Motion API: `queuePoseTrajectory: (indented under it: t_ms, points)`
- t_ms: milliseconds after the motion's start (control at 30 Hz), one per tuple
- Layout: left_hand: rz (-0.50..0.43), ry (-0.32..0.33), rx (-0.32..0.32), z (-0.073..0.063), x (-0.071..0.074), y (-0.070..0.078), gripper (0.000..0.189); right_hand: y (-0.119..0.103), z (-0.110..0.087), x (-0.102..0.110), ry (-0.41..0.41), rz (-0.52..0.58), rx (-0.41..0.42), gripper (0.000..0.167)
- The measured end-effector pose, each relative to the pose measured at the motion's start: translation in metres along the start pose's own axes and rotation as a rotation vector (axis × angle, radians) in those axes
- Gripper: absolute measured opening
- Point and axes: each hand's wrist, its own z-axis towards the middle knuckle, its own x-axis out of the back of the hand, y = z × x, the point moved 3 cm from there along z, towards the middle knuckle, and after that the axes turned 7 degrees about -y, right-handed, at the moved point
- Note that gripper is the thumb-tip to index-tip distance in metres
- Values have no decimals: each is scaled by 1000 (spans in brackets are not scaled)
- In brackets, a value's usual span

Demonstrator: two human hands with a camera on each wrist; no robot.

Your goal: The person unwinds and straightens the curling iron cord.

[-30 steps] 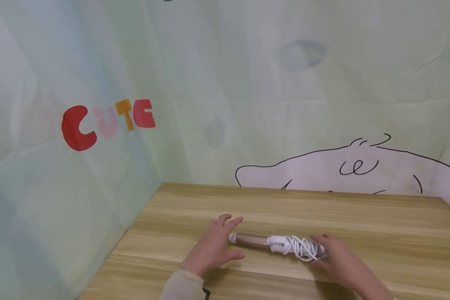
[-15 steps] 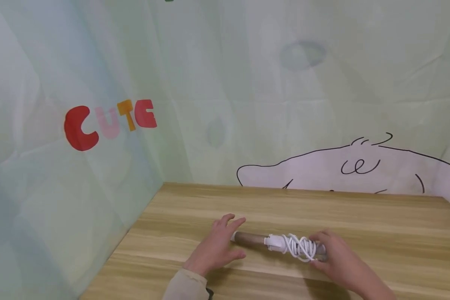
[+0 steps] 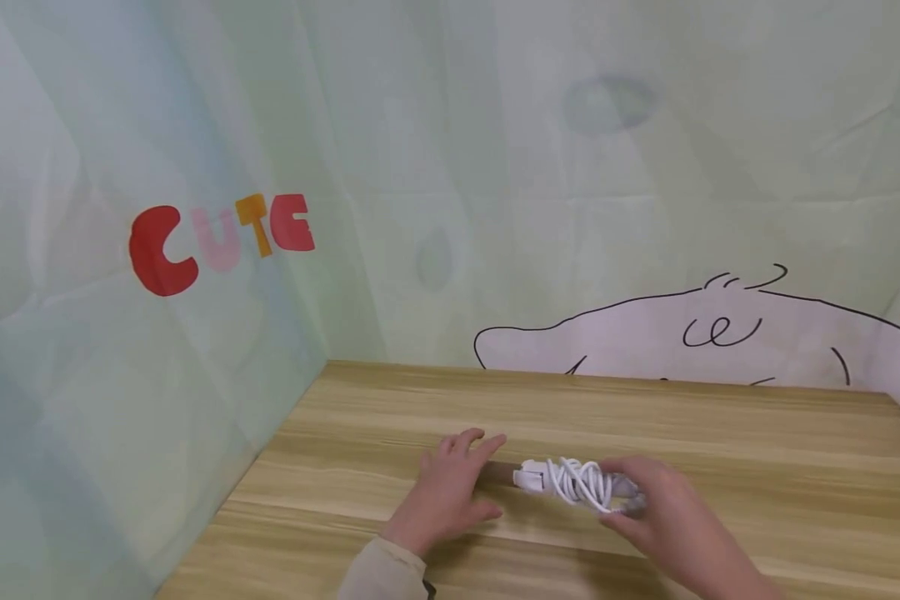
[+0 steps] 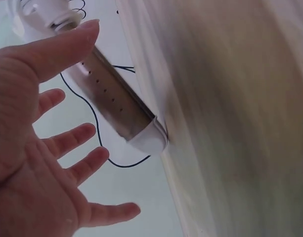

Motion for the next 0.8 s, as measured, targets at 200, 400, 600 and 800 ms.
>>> queuePoseTrajectory:
  t_ms: [200, 400, 600, 800]
  points:
    - [-11, 14, -15, 0, -3, 1, 81, -14, -4, 0, 152, -102, 167, 51]
    - [27, 67, -39, 1, -1, 5, 74, -18, -6, 0, 213, -111, 241, 55]
    - [5, 142, -107, 1, 5, 11, 73, -16, -7, 6, 312, -98, 364, 60]
    - [22, 167, -151, 1, 7, 14, 68, -17, -7, 9, 326, -54, 397, 61]
